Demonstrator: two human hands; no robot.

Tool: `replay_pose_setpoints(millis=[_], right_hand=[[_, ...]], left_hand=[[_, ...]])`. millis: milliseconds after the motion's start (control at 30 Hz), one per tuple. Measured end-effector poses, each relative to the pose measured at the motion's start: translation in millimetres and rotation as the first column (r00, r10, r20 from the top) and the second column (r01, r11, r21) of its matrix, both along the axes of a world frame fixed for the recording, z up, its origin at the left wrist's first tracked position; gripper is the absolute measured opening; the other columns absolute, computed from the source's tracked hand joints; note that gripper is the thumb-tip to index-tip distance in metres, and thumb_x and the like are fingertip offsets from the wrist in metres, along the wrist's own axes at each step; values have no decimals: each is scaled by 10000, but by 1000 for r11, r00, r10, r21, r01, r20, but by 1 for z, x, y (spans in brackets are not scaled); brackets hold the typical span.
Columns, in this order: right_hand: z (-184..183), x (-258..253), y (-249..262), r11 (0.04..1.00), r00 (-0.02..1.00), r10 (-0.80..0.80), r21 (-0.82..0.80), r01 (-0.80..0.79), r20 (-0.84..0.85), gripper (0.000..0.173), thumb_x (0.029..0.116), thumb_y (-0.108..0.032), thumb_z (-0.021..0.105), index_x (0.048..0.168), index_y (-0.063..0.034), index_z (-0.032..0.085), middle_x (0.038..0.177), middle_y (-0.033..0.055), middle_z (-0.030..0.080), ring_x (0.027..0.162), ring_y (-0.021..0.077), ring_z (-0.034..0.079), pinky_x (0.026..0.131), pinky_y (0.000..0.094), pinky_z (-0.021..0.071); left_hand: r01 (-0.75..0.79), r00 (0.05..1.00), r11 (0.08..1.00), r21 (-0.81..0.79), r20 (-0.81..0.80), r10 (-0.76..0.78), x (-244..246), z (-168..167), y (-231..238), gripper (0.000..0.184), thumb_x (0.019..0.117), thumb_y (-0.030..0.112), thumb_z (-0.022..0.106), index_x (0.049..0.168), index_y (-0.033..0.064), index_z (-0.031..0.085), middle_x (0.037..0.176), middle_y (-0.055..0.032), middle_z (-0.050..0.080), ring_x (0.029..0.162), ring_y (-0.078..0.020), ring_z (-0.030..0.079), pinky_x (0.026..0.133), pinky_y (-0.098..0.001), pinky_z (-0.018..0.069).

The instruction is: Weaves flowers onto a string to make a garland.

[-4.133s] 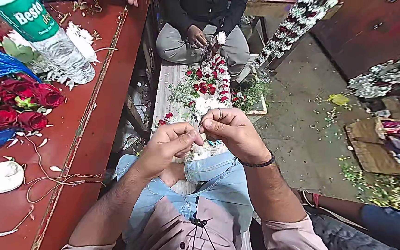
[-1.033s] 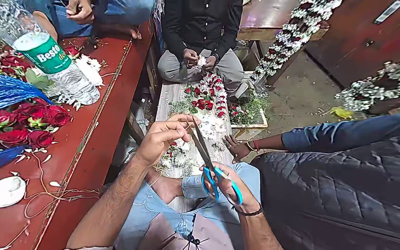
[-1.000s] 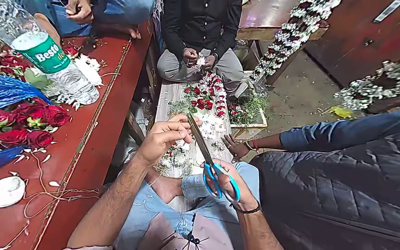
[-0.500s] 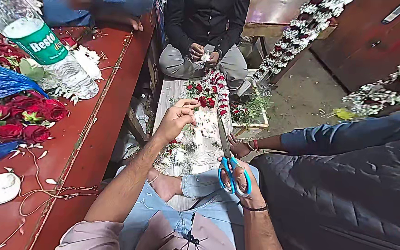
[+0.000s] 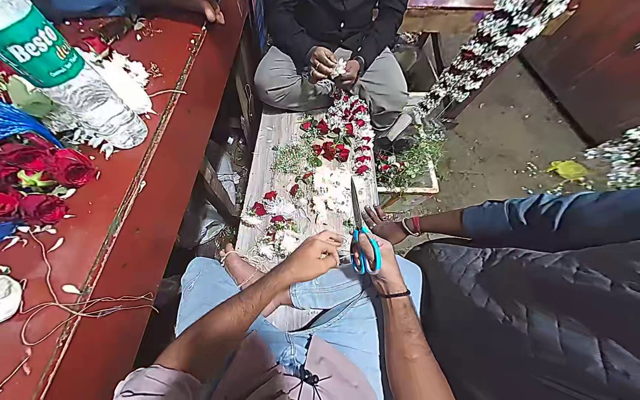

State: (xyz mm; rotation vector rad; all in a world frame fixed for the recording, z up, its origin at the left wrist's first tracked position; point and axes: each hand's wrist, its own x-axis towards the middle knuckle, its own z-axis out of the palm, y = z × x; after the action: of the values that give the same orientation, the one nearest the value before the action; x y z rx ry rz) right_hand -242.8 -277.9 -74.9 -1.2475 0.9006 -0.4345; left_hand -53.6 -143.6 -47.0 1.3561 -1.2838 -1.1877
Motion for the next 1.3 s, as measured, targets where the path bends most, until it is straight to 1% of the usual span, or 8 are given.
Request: replay_pose_setpoints(millis=[267, 600, 767, 900, 967, 1067, 1167, 1300], right_hand=[[-60, 32, -54, 852, 588, 49, -273, -446, -807, 475, 852, -555, 772, 1060, -128, 782, 916, 131, 737, 869, 319, 697, 820, 596, 544], [-82, 65, -63, 689, 293, 15, -203, -696, -956, 400, 798, -277, 803, 1100, -33, 707, 1093, 262, 692, 1035, 478, 663, 819, 713, 500], [27, 75, 35, 888, 912, 396, -209, -409, -105, 362, 994, -236, 643, 1322, -84, 671, 1281, 77, 704, 1166, 204, 670, 985, 420, 569], [78, 67, 135, 834, 731, 171, 299, -464, 661, 277, 1050, -267, 587, 1145, -58, 742, 1037, 53, 746, 880, 84, 698, 791, 256, 578], [73, 62, 142, 867, 718, 111, 286, -408, 688, 121, 997, -154, 665, 1018, -69, 749, 961, 35, 718, 825, 72, 669, 734, 232, 560], [70, 50, 125, 925, 788, 308, 27, -380, 533, 64, 892, -114, 781, 932, -68, 762, 854, 2, 687, 750, 39, 615, 651, 200, 508], [79, 35, 112, 877, 752, 444, -64, -476, 488, 70, 874, -105, 800, 919, -75, 756, 801, -17, 681, 700, 16, 601, 621, 181, 497], [83, 26, 110, 854, 721, 466, -49, -518, 512, 77, 888, -138, 793, 901, -77, 748, 784, -21, 669, 691, 16, 590, 616, 180, 481]], left_hand=[[122, 952, 986, -113, -269, -148, -39, 61, 63, 256, 1026, 90, 539, 940, -33, 746, 1008, -110, 727, 847, -125, 686, 784, -298, 589], [-28, 993, 946, -323, -120, -12, -21, 129, 128, 293, 1035, 232, 566, 950, 73, 796, 1082, -74, 725, 1118, -198, 618, 988, -376, 493], [-380, 903, 893, -239, 113, 415, -23, 98, 126, 232, 1007, 355, 608, 979, 258, 817, 1422, -92, 614, 1470, -340, 388, 1193, -589, 328], [-575, 809, 789, -217, -6, 588, -12, 81, 121, 217, 992, 318, 659, 917, 190, 817, 1453, -153, 572, 1487, -310, 356, 1238, -539, 223], [-570, 808, 807, -154, -286, 515, -7, 80, 121, 236, 985, 219, 661, 904, 37, 788, 1337, -179, 629, 1291, -224, 560, 1103, -373, 467], [-610, 717, 789, -73, -475, 511, 13, 63, 122, 225, 1009, 178, 610, 949, 19, 758, 1095, -104, 716, 1075, -180, 656, 954, -353, 545], [-741, 667, 671, -2, 117, 736, 57, 8, 121, 209, 1030, 156, 578, 993, 57, 758, 961, -49, 727, 888, -156, 697, 818, -379, 601], [-695, 685, 515, 501, 680, 263, 109, -92, 94, 376, 975, 437, 582, 938, 99, 741, 962, -167, 724, 951, -382, 693, 800, -658, 527]])
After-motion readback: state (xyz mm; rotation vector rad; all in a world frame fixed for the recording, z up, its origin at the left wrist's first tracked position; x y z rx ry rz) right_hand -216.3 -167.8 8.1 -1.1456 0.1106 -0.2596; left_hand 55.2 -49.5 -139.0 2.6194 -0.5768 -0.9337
